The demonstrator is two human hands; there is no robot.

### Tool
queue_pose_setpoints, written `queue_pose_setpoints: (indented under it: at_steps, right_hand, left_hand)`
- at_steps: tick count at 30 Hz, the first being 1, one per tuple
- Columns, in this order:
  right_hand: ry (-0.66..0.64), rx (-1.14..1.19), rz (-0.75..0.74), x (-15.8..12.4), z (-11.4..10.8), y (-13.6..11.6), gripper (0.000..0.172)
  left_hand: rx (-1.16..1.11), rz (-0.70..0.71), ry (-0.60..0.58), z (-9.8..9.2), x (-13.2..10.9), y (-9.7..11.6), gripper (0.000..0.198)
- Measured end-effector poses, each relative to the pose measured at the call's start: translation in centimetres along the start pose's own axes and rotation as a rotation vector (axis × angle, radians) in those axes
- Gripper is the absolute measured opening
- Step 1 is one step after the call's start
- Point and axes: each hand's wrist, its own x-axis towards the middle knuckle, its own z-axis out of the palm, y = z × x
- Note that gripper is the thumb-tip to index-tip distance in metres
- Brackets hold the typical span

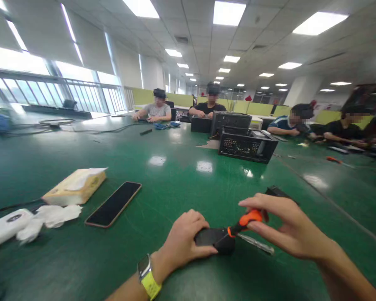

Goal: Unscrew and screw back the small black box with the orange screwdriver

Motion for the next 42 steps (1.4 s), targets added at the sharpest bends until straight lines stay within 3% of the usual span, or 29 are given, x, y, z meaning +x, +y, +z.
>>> queue_pose_setpoints:
  at_steps: [14,38,42]
  right_hand:
    - [0.007,-0.077,0.005,0.16,-0.30,0.07,0.017]
    - [-0.016,-0.035,0.011,-0.18,-0.20,0.27,0.023]
    - [-0.070,0.000,0.016,0.19,0.31,0.03,0.020]
  left_hand:
    - [0.001,-0.010,-0.001,0.10,-0.21,-0.16,0.045]
    - [0.043,0.004,-0.016,-0.02,-0.07,-0.11,0.045]
    - [0.052,0.000,-0.025,-0.04,-0.11,-0.03,0.044]
